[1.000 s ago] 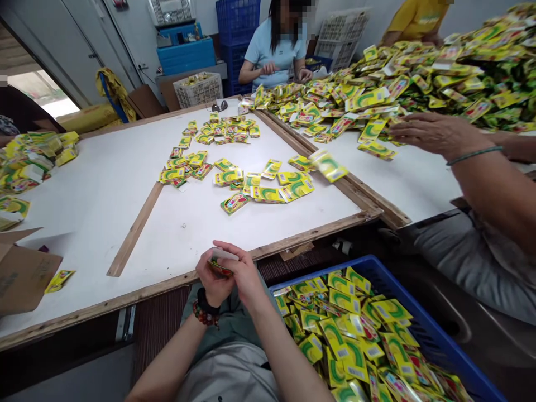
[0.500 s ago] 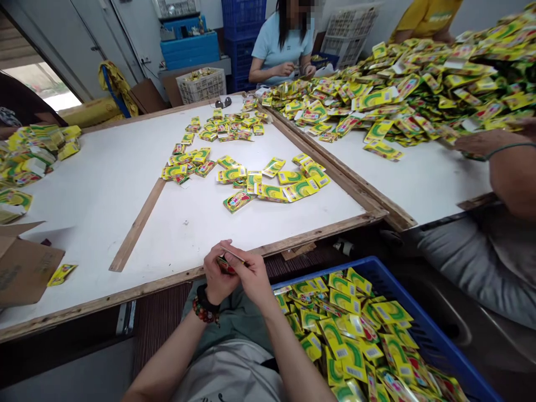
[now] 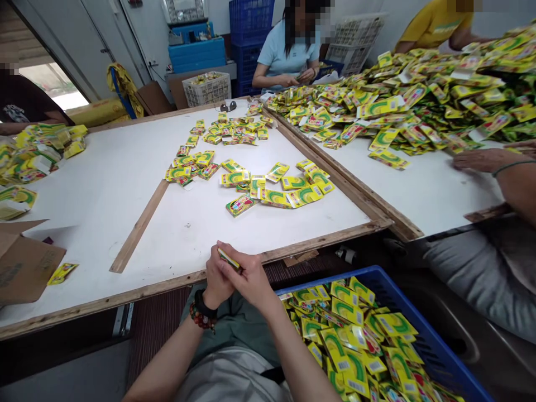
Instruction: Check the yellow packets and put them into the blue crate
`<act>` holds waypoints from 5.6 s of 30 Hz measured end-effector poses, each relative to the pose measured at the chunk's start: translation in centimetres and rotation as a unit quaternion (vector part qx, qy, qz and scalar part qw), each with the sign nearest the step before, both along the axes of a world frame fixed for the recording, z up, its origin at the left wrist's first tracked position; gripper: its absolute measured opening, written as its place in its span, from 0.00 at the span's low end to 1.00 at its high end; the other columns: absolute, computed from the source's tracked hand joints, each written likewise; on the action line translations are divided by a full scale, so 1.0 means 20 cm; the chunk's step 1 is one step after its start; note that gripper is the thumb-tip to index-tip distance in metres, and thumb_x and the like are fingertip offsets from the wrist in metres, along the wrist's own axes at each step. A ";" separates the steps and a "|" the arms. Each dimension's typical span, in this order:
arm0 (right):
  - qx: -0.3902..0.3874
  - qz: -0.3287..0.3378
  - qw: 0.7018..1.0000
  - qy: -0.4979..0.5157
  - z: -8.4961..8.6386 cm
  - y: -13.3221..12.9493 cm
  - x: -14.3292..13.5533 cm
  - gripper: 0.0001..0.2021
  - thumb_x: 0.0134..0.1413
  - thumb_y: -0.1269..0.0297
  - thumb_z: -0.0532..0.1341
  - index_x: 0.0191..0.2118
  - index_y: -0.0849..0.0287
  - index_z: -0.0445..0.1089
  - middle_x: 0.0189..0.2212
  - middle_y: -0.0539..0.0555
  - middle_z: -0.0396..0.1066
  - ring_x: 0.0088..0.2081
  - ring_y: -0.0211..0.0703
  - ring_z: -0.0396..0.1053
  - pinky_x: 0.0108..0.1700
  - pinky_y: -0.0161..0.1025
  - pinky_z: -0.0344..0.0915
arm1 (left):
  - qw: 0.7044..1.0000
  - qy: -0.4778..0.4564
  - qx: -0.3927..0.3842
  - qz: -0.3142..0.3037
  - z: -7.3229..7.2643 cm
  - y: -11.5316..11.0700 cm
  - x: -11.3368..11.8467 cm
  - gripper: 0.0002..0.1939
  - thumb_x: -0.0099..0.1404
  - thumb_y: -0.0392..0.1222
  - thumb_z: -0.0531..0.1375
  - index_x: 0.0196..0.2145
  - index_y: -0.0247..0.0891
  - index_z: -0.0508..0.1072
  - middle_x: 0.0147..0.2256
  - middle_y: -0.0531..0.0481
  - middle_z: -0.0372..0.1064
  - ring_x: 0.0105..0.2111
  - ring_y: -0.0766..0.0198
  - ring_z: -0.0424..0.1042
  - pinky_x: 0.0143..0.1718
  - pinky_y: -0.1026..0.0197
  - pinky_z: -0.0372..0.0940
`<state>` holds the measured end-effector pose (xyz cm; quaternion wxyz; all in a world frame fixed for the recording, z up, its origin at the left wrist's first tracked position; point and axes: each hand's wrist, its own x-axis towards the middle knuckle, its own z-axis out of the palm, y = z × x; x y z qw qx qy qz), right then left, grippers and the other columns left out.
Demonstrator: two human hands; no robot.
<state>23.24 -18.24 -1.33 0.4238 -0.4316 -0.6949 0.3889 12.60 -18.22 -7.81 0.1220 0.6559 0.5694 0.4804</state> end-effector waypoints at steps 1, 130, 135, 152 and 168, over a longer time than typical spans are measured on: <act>0.015 0.013 1.000 -0.021 0.00 0.00 0.01 0.21 0.57 0.61 0.60 0.56 0.55 0.68 0.45 0.52 0.77 0.37 0.45 0.76 0.42 0.40 0.72 | 1.000 -0.004 -0.010 0.003 0.00 0.00 0.00 0.20 0.57 0.49 0.58 0.44 0.39 0.59 0.29 0.49 0.68 0.24 0.58 0.69 0.22 0.60 0.59; -0.123 -0.004 0.966 0.225 -0.07 0.01 0.03 0.22 0.56 0.46 0.57 0.48 0.56 0.73 0.43 0.53 0.76 0.45 0.49 0.72 0.50 0.45 0.67 | 0.983 -0.117 -0.085 -0.109 0.11 0.03 0.02 0.41 0.56 0.42 0.64 0.62 0.40 0.48 0.53 0.40 0.66 0.45 0.54 0.73 0.44 0.55 0.69; -0.209 -0.082 0.921 0.318 -0.07 0.04 0.01 0.23 0.48 0.46 0.64 0.43 0.60 0.77 0.37 0.55 0.78 0.39 0.49 0.73 0.47 0.45 0.69 | 0.994 -0.071 -0.019 -0.078 0.05 0.01 0.03 0.39 0.55 0.45 0.64 0.59 0.40 0.48 0.52 0.37 0.66 0.47 0.51 0.72 0.45 0.52 0.69; -0.045 -0.162 0.981 0.096 -0.05 -0.01 0.02 0.16 0.54 0.60 0.61 0.48 0.58 0.75 0.45 0.52 0.76 0.43 0.51 0.76 0.45 0.45 0.73 | 0.991 -0.009 -0.028 -0.130 0.05 0.03 0.01 0.30 0.56 0.49 0.60 0.53 0.39 0.56 0.40 0.44 0.70 0.34 0.55 0.74 0.31 0.56 0.67; 0.209 -0.071 0.961 -0.165 -0.05 -0.11 0.07 0.20 0.66 0.67 0.50 0.61 0.57 0.62 0.37 0.59 0.78 0.32 0.43 0.76 0.33 0.36 0.71 | 0.973 -0.053 -0.024 -0.222 0.06 0.01 -0.01 0.21 0.57 0.37 0.55 0.50 0.39 0.59 0.42 0.45 0.67 0.26 0.66 0.66 0.29 0.61 0.64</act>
